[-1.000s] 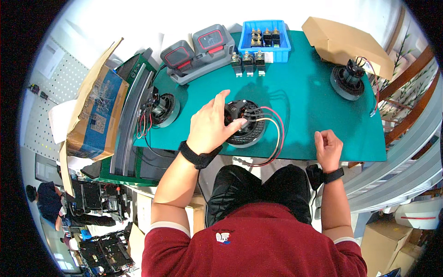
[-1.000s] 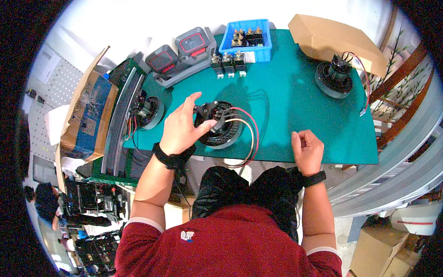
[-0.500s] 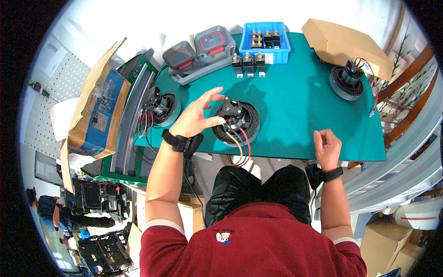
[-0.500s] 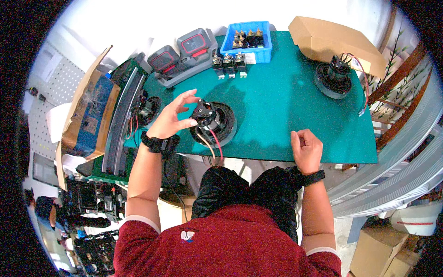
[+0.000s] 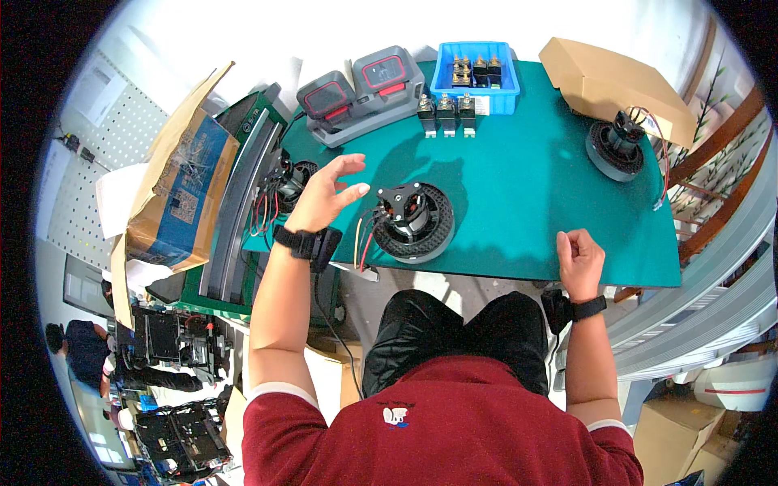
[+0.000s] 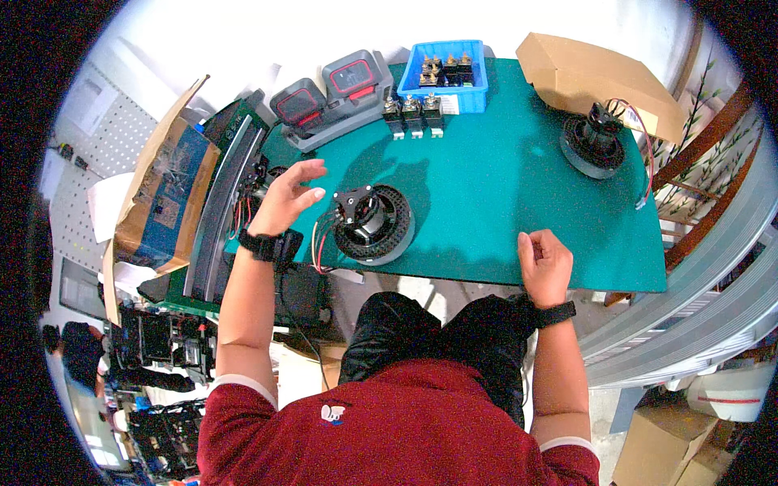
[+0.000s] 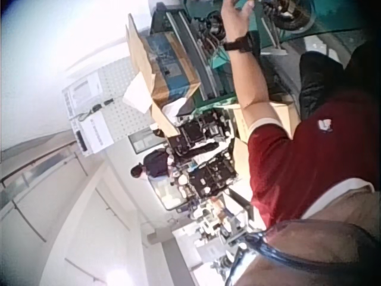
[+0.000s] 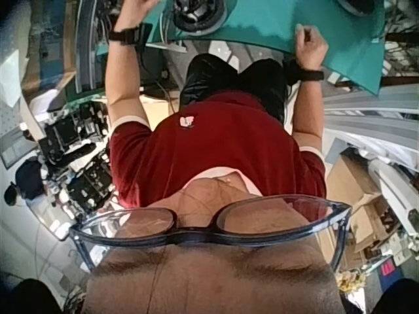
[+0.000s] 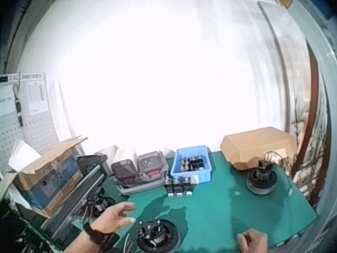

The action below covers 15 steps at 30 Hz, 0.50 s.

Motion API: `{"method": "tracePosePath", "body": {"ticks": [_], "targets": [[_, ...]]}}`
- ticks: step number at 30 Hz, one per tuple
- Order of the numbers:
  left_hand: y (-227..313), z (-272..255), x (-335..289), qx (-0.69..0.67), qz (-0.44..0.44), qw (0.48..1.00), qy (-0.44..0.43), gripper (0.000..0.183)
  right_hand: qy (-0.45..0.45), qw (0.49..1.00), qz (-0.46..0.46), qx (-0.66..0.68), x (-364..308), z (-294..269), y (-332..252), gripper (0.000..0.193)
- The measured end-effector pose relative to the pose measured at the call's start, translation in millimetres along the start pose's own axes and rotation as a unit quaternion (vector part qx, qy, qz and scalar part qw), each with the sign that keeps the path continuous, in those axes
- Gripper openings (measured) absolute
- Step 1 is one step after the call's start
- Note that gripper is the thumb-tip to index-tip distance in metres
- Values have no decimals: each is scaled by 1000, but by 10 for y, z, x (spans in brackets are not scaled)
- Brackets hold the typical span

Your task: The recorder is inspecting and handling electrical motor components on a workshop table.

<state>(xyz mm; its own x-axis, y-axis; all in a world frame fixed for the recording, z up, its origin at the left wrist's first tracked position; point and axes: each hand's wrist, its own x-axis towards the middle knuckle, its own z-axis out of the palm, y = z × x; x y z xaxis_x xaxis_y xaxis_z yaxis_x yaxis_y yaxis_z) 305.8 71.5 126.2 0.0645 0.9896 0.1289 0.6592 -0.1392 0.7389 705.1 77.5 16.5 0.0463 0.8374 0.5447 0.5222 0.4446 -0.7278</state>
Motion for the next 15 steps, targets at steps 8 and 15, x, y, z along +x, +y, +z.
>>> {"method": "tracePosePath", "body": {"ticks": [8, 15], "targets": [[561, 376, -353, 347, 97, 926, 114, 53, -6, 1000, 3, -7, -16, -1, 6, 22], [681, 486, -335, 390, 70, 910, 124, 45, -5, 1000, -7, -16, -1, 0, -12, 22]]}}
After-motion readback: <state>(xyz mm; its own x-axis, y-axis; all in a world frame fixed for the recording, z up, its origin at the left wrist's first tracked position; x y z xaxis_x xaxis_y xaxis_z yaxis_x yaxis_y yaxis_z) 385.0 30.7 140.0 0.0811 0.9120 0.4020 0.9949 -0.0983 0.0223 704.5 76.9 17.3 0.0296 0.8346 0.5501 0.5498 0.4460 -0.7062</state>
